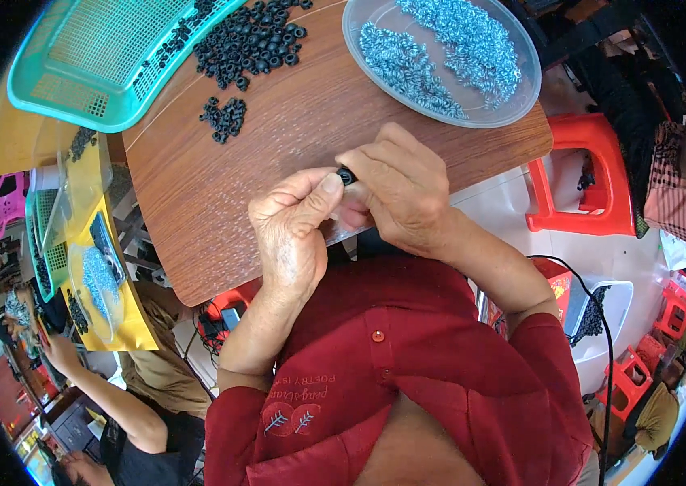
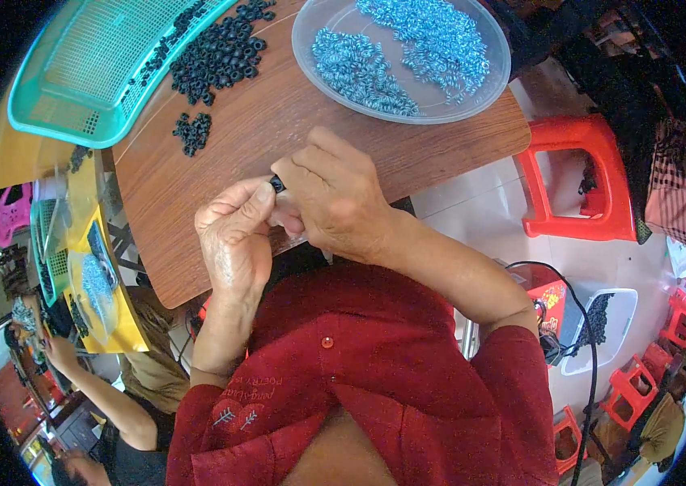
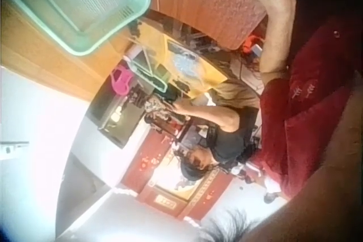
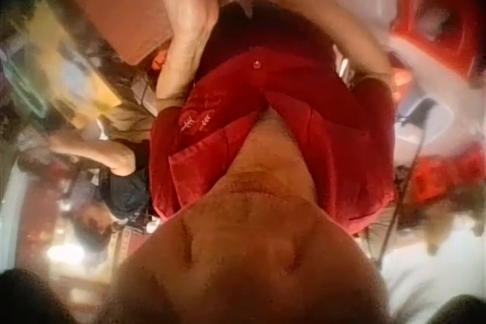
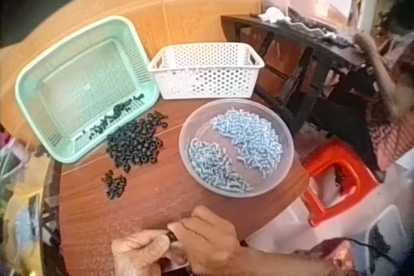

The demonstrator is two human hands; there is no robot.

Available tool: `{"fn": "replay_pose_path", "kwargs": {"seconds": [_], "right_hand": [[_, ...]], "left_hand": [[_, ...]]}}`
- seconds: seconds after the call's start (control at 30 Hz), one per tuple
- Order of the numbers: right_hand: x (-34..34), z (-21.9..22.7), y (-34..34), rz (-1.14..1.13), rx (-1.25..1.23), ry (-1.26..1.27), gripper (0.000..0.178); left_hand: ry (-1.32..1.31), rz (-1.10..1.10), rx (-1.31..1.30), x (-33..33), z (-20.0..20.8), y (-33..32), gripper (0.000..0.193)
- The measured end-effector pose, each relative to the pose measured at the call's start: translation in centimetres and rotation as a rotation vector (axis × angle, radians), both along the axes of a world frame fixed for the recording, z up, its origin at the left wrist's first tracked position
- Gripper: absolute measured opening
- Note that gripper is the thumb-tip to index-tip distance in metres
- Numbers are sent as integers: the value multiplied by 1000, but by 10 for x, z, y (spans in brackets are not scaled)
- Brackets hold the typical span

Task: The person assembles small components by picking up black rings and blue springs from the table and inserting the springs into the rings by hand.

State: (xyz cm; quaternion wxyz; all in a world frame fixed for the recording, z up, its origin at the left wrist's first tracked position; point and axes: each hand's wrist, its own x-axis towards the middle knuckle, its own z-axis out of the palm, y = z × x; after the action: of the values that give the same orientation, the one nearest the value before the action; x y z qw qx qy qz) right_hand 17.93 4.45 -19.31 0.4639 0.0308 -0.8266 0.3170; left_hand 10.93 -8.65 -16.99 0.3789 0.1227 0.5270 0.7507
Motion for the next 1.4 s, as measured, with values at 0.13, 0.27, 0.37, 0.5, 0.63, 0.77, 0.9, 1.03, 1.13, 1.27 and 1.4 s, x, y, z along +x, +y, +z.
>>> {"fn": "replay_pose_path", "kwargs": {"seconds": [0.13,0.27,0.37,0.5,0.63,0.77,0.9,1.03,1.13,1.27,1.4], "right_hand": [[2,0,-2,21,85,19,27],[-1,6,5,7,133,12,31],[-1,12,7,24,146,0,33],[-6,21,26,60,114,-60,31],[-30,51,76,-104,256,-44,21],[-73,97,158,-381,382,-7,16],[-122,130,200,-486,80,-175,18],[-176,117,293,-885,385,-425,27],[-174,113,279,-770,435,-437,34],[-157,141,258,-685,206,-759,33],[-118,92,251,-533,439,-343,19]], "left_hand": [[-27,17,-49,3,4,0,18],[-197,17,-65,-2,7,6,19],[-148,-35,-52,-4,11,5,22],[188,-172,-125,-27,8,11,22],[1278,24,-398,-79,16,39,18],[1750,124,-478,-123,15,83,24],[2060,124,-521,-154,-1,115,19],[2163,-71,-726,-157,-2,138,18],[2196,-102,-705,-165,-5,136,16],[2171,-114,-589,-163,-1,136,17],[2083,-30,-460,-157,4,135,19]]}}
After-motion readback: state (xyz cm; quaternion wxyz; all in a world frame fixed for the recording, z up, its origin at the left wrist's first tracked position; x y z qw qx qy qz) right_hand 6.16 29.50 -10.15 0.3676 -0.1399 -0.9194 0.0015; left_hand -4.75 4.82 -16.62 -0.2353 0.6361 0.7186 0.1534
